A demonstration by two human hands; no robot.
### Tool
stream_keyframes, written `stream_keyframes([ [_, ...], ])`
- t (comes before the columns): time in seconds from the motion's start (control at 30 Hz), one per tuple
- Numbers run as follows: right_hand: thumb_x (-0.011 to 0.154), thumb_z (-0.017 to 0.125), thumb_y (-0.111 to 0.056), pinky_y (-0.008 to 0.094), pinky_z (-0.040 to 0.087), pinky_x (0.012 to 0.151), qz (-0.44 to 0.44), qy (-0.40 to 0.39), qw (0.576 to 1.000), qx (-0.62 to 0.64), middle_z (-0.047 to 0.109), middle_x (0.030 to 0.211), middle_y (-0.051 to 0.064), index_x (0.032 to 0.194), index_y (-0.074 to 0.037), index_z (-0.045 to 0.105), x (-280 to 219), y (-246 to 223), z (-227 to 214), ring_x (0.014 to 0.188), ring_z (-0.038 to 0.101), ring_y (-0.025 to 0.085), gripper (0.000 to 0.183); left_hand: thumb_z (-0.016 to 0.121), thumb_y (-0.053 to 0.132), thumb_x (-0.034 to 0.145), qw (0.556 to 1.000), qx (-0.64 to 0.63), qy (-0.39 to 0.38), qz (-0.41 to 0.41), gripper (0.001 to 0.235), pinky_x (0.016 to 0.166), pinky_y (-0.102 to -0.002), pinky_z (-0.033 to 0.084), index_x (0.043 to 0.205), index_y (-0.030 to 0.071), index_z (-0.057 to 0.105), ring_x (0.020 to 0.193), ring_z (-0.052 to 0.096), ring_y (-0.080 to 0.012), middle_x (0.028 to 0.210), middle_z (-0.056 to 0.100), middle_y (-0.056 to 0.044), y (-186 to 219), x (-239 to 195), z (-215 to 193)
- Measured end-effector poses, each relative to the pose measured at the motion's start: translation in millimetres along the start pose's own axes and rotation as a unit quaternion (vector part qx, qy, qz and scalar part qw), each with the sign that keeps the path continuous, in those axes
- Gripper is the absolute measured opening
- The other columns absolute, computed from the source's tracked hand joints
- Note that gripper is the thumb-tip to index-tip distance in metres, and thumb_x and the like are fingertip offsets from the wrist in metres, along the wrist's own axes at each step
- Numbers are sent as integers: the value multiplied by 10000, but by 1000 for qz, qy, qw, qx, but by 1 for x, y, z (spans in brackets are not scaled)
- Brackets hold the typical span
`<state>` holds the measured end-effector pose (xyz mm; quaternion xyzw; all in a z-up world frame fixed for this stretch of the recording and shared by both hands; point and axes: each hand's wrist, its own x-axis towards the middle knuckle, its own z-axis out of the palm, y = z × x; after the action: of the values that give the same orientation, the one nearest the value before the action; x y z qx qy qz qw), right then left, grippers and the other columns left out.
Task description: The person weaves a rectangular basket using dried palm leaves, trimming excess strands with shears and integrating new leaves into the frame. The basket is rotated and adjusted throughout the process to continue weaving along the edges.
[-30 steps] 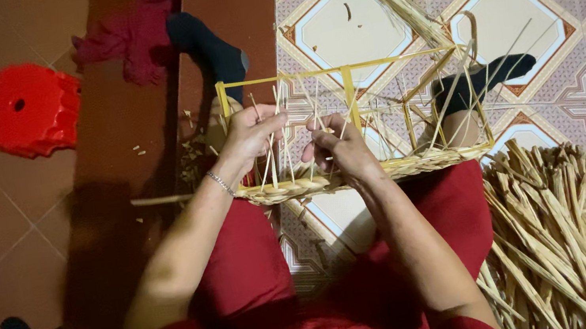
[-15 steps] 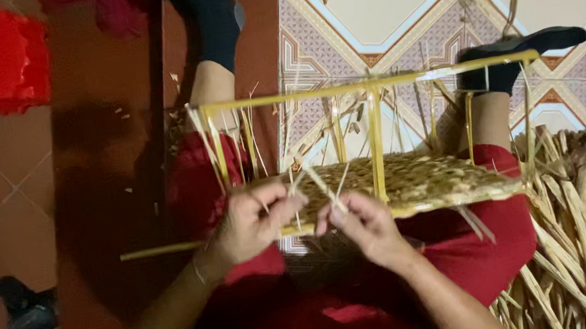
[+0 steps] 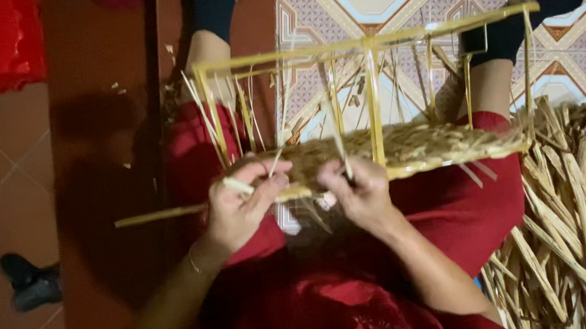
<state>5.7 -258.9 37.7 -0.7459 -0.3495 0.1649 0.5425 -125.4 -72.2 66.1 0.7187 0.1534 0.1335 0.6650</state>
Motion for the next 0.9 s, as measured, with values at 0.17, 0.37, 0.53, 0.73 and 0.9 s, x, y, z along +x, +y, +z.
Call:
stream_keyframes([
  [0.17, 993, 692, -123, 287, 572, 666, 117, -35, 986, 114, 722, 807, 56, 940, -17, 699, -1, 3, -3, 721, 688, 145, 118, 696, 13, 969, 999, -30, -22, -9, 102, 771, -245, 621, 1069, -1, 709, 896, 713, -120, 1029, 722, -74, -5, -15, 0],
  [0.37, 904, 816, -129, 291, 547, 713, -14, -77, 997, 3, 719, 879, 63, 1057, -55, 745, -5, -17, -14, 785, 686, 170, 184, 791, 44, 878, 985, 129, -77, 83, 287, 788, -302, 568, 1151, 30, 704, 888, 665, -168, 943, 684, -82, -13, -34, -1],
  [0.53, 792, 849, -135, 375, 522, 924, -80, -1, 996, -48, 666, 1177, 152, 1315, 11, 596, -17, -33, -26, 1068, 637, 264, 599, 753, 44, 931, 971, 161, -5, 176, 227, 840, -276, 610, 1146, 30, 681, 962, 705, -172, 1112, 719, -104, -33, -28, 6],
  [0.73, 894, 767, -25, 294, 514, 835, -110, 181, 977, -8, 627, 1065, 69, 1142, -60, 593, -66, -38, -22, 900, 590, 204, 305, 775, 19, 917, 996, 44, 56, 53, 154, 822, -265, 603, 1036, -15, 683, 918, 717, -153, 1030, 740, -88, -44, -26, 6],
  [0.9, 894, 708, 26, 433, 583, 955, -136, -56, 987, -61, 692, 1217, 273, 1243, 91, 615, -78, -52, 12, 1130, 704, 402, 367, 815, 28, 872, 995, 45, 48, 72, 199, 843, -266, 588, 971, -2, 645, 930, 703, -159, 1021, 729, -90, -39, -31, 4],
])
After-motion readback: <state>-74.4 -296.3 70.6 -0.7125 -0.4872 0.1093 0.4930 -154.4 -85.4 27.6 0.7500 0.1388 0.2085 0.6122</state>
